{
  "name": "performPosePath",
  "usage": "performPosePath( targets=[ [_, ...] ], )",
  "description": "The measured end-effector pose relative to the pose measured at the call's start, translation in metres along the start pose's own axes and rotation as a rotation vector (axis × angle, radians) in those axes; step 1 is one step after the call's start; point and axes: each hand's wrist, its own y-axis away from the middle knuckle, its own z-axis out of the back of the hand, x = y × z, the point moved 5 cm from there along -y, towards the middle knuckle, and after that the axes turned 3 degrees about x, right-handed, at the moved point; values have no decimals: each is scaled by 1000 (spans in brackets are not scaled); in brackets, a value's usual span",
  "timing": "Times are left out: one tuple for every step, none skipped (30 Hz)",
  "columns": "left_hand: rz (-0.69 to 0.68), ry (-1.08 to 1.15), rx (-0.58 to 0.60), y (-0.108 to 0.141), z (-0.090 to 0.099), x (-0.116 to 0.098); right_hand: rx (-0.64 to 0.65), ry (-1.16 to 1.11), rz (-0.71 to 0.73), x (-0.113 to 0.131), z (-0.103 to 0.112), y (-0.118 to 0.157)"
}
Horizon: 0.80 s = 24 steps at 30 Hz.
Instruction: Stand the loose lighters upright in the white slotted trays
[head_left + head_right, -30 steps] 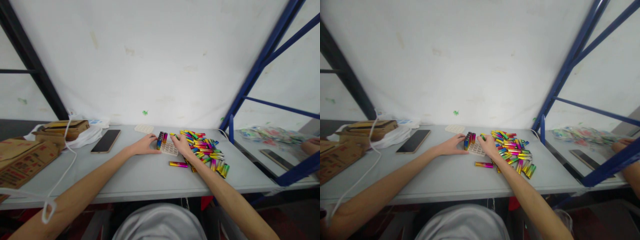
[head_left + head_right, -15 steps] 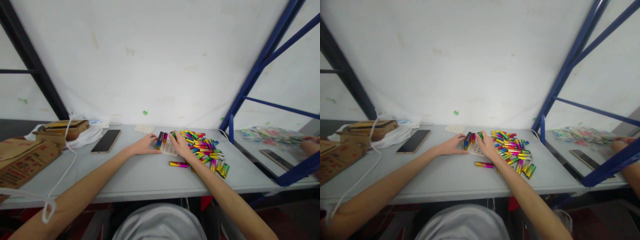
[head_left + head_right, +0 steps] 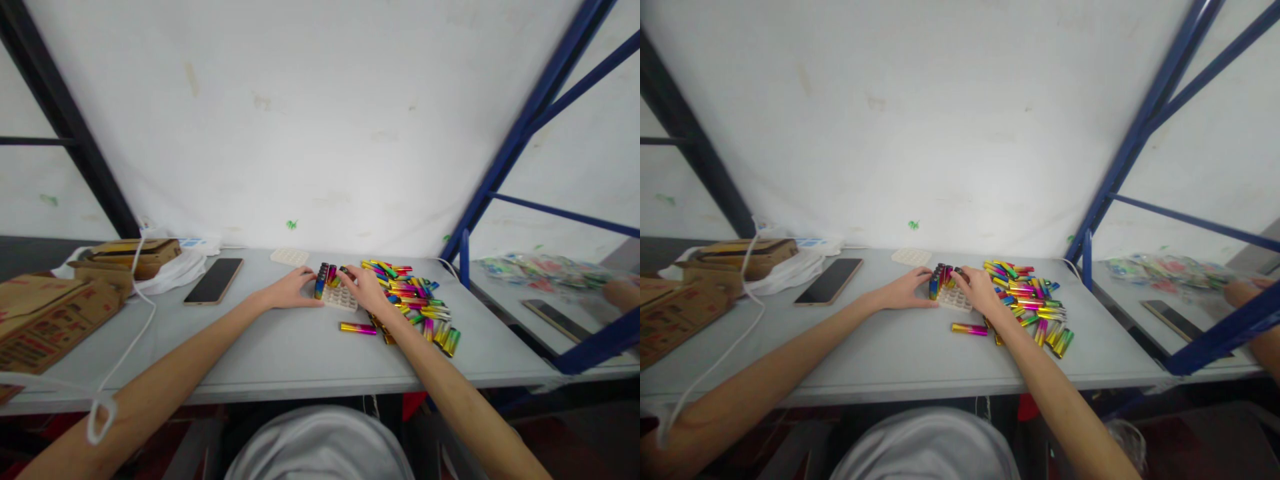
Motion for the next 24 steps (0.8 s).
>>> performPosePath(
  targets=[
    [-1, 1, 1, 0, 0, 0, 14, -12, 7, 0, -1, 0],
    [-2, 3, -1, 0, 0, -1, 31, -20, 19, 1, -1, 0],
    [-4, 5, -3, 0, 0, -1, 47, -23, 33, 3, -2, -1],
    [-5, 8, -5, 0, 1, -2, 59, -24, 48, 4, -2, -1],
    [-3, 11, -5, 0, 1, -2, 66, -23, 66, 5, -2, -1],
    [0, 13, -4, 1, 1, -2, 70, -22, 83, 7, -2, -1],
    [3, 13, 0, 1, 1, -2, 72, -20, 98, 8, -3, -1],
    [4, 12, 4, 1, 0, -2, 75, -16, 108, 8, -3, -1],
    [3, 11, 7, 1, 0, -2, 79, -6, 109, 8, -4, -1],
    [0, 9, 7, 1, 0, -2, 85, 10, 103, 7, -6, -1],
    [-4, 9, 4, 1, 0, -2, 91, 28, 93, 6, -7, -2],
    [-8, 8, 0, 1, 0, -2, 99, 47, 84, 5, -9, -3],
    [-12, 8, -4, 1, 1, -2, 107, 69, 77, 4, -11, -4],
    [-13, 7, -6, 1, 1, -2, 116, 95, 69, 3, -13, -6],
    [-14, 6, -6, 1, 1, -2, 130, 127, 62, 3, -16, -8],
    [-14, 4, -4, 1, 1, -2, 152, 164, 54, 2, -19, -9],
    [-13, 4, -1, 1, 0, -2, 179, 201, 47, 2, -22, -11],
    [-10, 3, 3, 1, 0, -2, 208, 233, 44, 2, -25, -12],
    [-6, 3, 6, 1, 0, -2, 236, 254, 47, 3, -28, -12],
    [-2, 2, 6, 1, 0, -2, 258, 262, 56, 4, -30, -12],
    [2, 0, 6, 1, 0, -2, 270, 261, 66, 5, -30, -11],
    [5, 0, 5, 0, 1, -2, 271, 253, 75, 5, -29, -11],
    [5, 1, 4, 0, 1, -2, 259, 242, 79, 5, -25, -10],
    [3, 3, 4, 0, 1, -2, 233, 234, 73, 2, -20, -10]
  ],
)
